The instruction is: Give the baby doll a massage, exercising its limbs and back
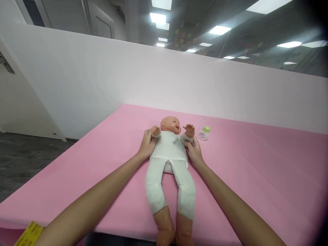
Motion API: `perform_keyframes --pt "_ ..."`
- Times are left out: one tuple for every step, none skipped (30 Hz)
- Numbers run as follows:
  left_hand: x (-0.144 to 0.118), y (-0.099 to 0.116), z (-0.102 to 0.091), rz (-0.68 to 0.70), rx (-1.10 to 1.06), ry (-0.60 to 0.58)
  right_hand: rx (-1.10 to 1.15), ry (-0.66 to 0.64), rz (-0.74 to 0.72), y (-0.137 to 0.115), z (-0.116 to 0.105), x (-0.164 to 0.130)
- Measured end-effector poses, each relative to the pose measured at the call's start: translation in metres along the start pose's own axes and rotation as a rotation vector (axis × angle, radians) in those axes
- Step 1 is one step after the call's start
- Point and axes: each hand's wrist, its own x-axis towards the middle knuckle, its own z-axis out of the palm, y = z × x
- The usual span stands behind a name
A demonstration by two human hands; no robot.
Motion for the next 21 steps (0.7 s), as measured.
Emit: perform_keyframes --pt "0.000 0.002 0.000 -0.019 -0.006 0.003 0.002 0.005 -0.005 0.000 0.000 0.000" --pt "0.000 0.004 -0.001 -0.045 -0.012 0.006 0.000 0.008 -0.017 0.001 -0.001 0.000" --pt "-0.001 0.006 -0.002 -0.075 -0.020 0.011 -0.002 0.009 -0.030 0.001 -0.001 0.000" --pt "-0.001 0.007 -0.003 -0.107 -0.033 0.019 -0.006 0.009 -0.043 0.002 -0.001 0.000" --pt "-0.001 0.008 -0.004 -0.137 -0.046 0.033 -0.011 0.009 -0.051 0.002 -0.001 0.000" --pt "-0.001 0.008 -0.005 -0.163 -0.059 0.050 -0.014 0.010 -0.056 0.003 -0.001 0.001" --pt "0.000 0.008 -0.005 -0.183 -0.072 0.063 -0.017 0.011 -0.058 0.003 -0.002 0.001" --pt "0.000 0.008 -0.006 -0.196 -0.082 0.072 -0.021 0.013 -0.058 0.003 -0.002 0.001" --pt "0.000 0.007 -0.006 -0.204 -0.085 0.076 -0.026 0.015 -0.059 0.003 -0.002 0.001" --pt "0.001 0.007 -0.007 -0.204 -0.082 0.073 -0.032 0.013 -0.059 0.003 -0.001 0.000" --pt "0.001 0.006 -0.007 -0.195 -0.077 0.063 -0.037 0.006 -0.058 0.002 -0.001 0.000" --pt "0.001 0.006 -0.007 -0.177 -0.071 0.043 -0.041 -0.007 -0.057 0.001 -0.001 0.000" --pt "0.002 0.006 -0.007 -0.151 -0.062 0.018 -0.047 -0.027 -0.059 -0.001 0.000 0.000" --pt "0.002 0.006 -0.007 -0.120 -0.049 -0.006 -0.055 -0.049 -0.064 -0.003 0.000 -0.001" --pt "0.003 0.006 -0.006 -0.087 -0.034 -0.030 -0.066 -0.073 -0.073 -0.005 0.001 -0.001" --pt "0.003 0.006 -0.006 -0.055 -0.020 -0.048 -0.077 -0.094 -0.082 -0.007 0.001 -0.001" --pt "0.003 0.005 -0.006 -0.032 -0.007 -0.059 -0.088 -0.111 -0.090 -0.009 0.002 -0.001" --pt "0.004 0.005 -0.006 -0.020 0.000 -0.064 -0.094 -0.121 -0.095 -0.010 0.002 -0.002" --pt "0.004 0.005 -0.006 -0.019 -0.003 -0.065 -0.096 -0.127 -0.096 -0.012 0.002 -0.002" --pt "0.004 0.005 -0.006 -0.026 -0.012 -0.068 -0.094 -0.129 -0.095 -0.013 0.002 -0.002" --pt "0.004 0.004 -0.006 -0.038 -0.026 -0.069 -0.092 -0.131 -0.093 -0.014 0.002 -0.003"
